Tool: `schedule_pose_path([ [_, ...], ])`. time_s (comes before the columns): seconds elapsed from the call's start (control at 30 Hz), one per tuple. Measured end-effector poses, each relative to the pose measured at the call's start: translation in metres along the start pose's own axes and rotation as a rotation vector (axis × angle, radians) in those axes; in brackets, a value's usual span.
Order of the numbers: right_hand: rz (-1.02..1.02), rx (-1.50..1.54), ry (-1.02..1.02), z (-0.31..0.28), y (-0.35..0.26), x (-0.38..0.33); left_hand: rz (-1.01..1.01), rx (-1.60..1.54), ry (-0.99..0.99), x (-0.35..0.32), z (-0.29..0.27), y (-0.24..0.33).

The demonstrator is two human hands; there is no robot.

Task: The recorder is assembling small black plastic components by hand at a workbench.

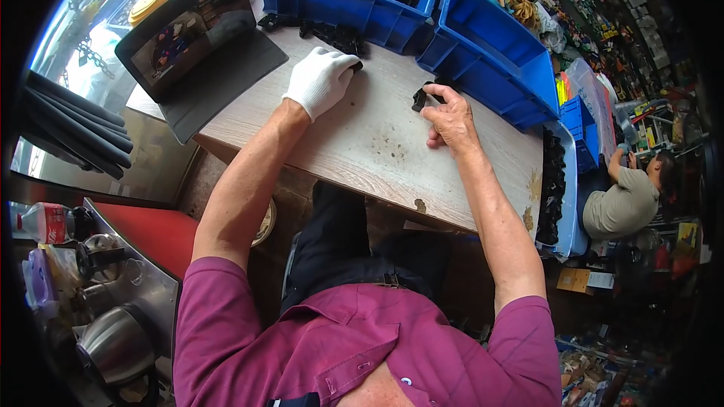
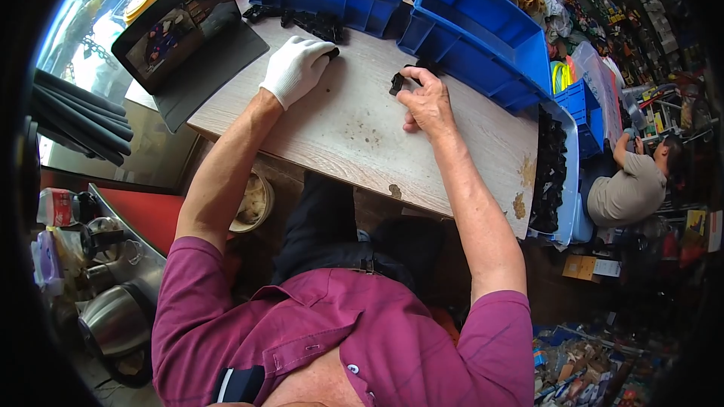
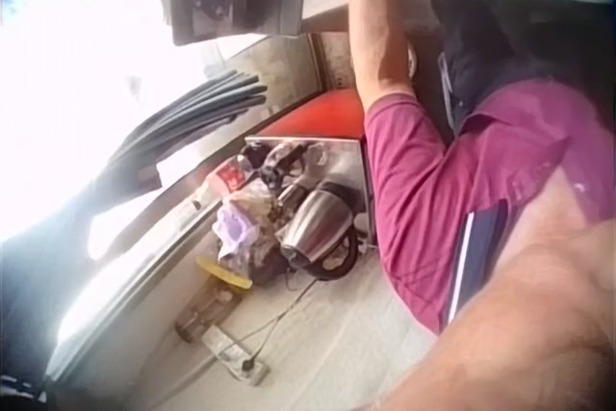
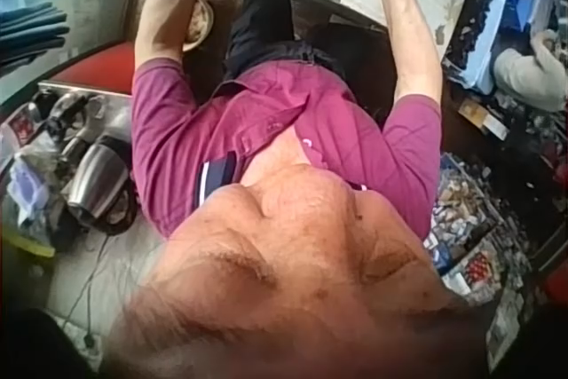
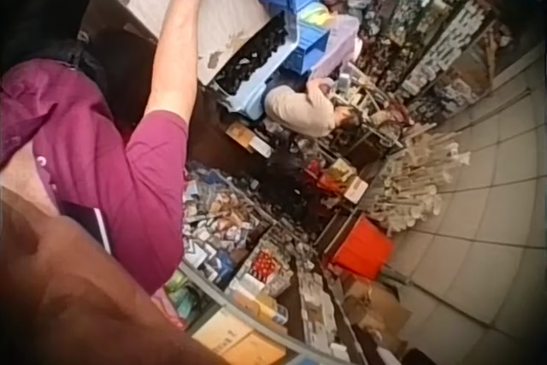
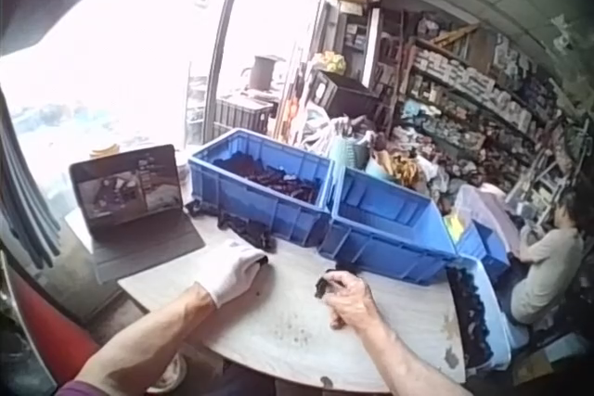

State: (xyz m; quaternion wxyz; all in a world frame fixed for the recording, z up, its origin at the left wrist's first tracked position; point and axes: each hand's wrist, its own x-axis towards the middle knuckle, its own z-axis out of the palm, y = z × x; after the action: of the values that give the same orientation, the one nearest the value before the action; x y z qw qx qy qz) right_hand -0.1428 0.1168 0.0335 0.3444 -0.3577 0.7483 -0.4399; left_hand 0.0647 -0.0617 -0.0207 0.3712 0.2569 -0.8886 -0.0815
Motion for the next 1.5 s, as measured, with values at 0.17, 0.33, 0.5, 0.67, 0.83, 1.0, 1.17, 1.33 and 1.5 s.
schedule_pose_path([
  [0.17, -0.008, -0.049, -0.005, 0.002, -0.001, 0.008, -0.047, 0.025, -0.064, 0.0, -0.004, -0.001],
  [0.33, 0.019, -0.168, 0.028, 0.005, -0.005, 0.01, -0.026, 0.014, -0.026, 0.001, -0.003, 0.002],
  [0.5, 0.081, -0.169, 0.09, 0.009, 0.001, 0.011, -0.021, 0.025, -0.012, -0.002, -0.002, -0.001],
  [0.67, 0.177, -0.12, 0.07, 0.008, -0.002, 0.006, -0.046, 0.013, -0.028, -0.002, 0.0, -0.002],
  [0.83, 0.21, -0.022, 0.048, 0.011, -0.005, 0.003, -0.023, -0.025, 0.083, -0.004, 0.005, -0.006],
  [1.0, 0.132, -0.101, 0.114, 0.018, -0.002, 0.003, -0.047, -0.04, 0.066, -0.002, 0.006, -0.004],
  [1.17, 0.077, -0.159, 0.123, 0.021, 0.002, 0.006, -0.041, -0.083, 0.037, -0.002, 0.0, -0.002],
  [1.33, 0.069, -0.116, 0.043, 0.022, 0.003, -0.006, -0.114, -0.276, -0.062, -0.005, -0.006, 0.013],
  [1.5, 0.072, -0.082, -0.047, 0.025, 0.0, -0.019, 0.097, -0.369, -0.083, -0.009, 0.004, 0.055],
])
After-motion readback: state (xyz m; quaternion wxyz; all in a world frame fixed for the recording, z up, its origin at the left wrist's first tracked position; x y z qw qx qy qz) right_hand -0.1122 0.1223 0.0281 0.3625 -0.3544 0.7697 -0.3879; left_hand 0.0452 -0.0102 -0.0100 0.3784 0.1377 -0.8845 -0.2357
